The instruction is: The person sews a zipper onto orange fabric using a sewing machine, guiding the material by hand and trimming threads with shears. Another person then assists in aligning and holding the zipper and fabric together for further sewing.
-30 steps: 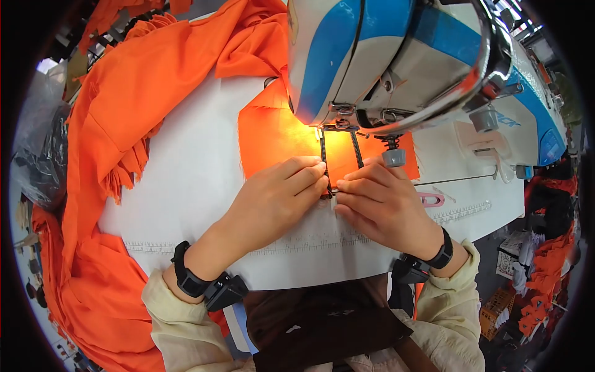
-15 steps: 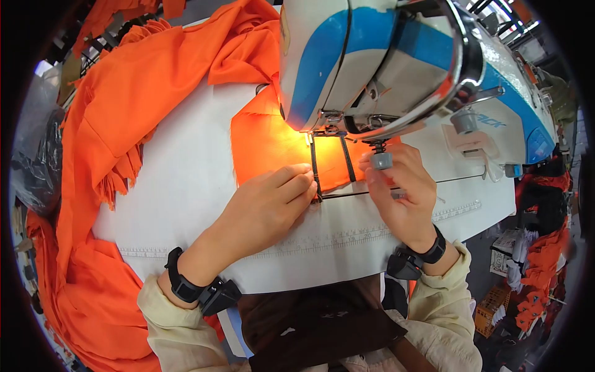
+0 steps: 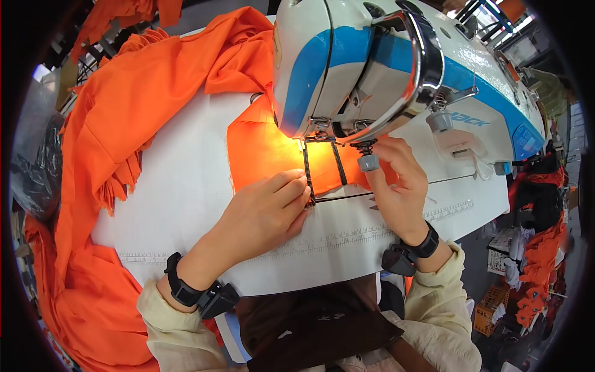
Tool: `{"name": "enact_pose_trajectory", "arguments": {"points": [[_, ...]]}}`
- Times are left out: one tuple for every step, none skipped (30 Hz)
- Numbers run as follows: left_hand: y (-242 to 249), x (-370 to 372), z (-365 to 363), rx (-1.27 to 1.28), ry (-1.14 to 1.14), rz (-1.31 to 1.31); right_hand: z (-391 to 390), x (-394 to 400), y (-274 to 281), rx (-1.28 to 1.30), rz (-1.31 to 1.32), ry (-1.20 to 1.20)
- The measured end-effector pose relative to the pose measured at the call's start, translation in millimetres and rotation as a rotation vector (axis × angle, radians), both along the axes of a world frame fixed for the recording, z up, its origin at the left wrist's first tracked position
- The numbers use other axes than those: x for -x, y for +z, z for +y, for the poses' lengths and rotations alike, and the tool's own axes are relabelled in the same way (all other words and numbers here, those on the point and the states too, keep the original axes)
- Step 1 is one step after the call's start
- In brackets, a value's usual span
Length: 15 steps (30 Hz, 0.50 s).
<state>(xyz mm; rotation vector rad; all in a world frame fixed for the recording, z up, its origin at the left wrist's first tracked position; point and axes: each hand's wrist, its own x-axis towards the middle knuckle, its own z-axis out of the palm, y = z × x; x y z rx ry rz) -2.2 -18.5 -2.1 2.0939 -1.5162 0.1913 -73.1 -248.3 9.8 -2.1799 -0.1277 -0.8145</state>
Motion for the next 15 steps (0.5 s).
{"name": "enact_pose_trajectory", "arguments": {"points": [[-0.3,-0.3,0.0,-0.002,-0.003,-0.01,0.7,0.1,0.3,-0.029,0.025,-0.007],[-0.7,-0.2,-0.1,0.0,-0.005,-0.014,0.7,-0.1,0.9,-0.057,0.047,-0.015],[-1.3,0.5,0.2,-0.006,-0.007,-0.014,0.3,1.0,0.0,-0.055,0.039,-0.017],[-1.5,-0.9,0.1,-0.008,-0.007,-0.023,-0.5,2.0,-2.0,-0.03,0.061,-0.019],[-2.6,-2.5,-0.1,0.003,-0.009,-0.05,-1.9,1.6,-3.3,-0.001,0.074,-0.021],[-5.2,-2.4,0.6,-0.009,-0.014,-0.057,-2.2,1.4,-4.6,0.01,0.044,-0.026],[-6.7,-3.0,0.7,-0.017,-0.02,-0.07,-1.5,1.1,-6.4,0.038,0.023,-0.002],[-6.3,-3.5,0.5,-0.003,-0.028,-0.107,-1.2,0.3,-7.4,0.067,0.002,0.019],[-6.4,-2.9,0.9,-0.024,-0.026,-0.087,-0.5,-0.4,-8.0,0.082,-0.034,0.008],[-6.5,-2.4,1.2,-0.047,-0.024,-0.066,0.9,-1.0,-8.7,0.1,-0.027,0.035],[-7.3,-2.5,1.6,-0.034,-0.033,-0.102,1.1,-1.9,-9.9,0.118,-0.02,0.06],[-8.7,-2.8,2.1,-0.032,-0.035,-0.104,0.2,-2.2,-13.0,0.131,-0.051,0.047],[-8.7,-3.9,1.3,-0.031,-0.036,-0.102,-0.5,-2.0,-17.1,0.163,-0.039,0.096],[-7.6,-4.6,0.2,-0.024,-0.043,-0.121,-0.3,-1.7,-19.1,0.192,-0.018,0.147],[-6.5,-4.5,0.7,-0.022,-0.041,-0.104,2.3,-2.7,-18.7,0.173,-0.008,0.169]]}}
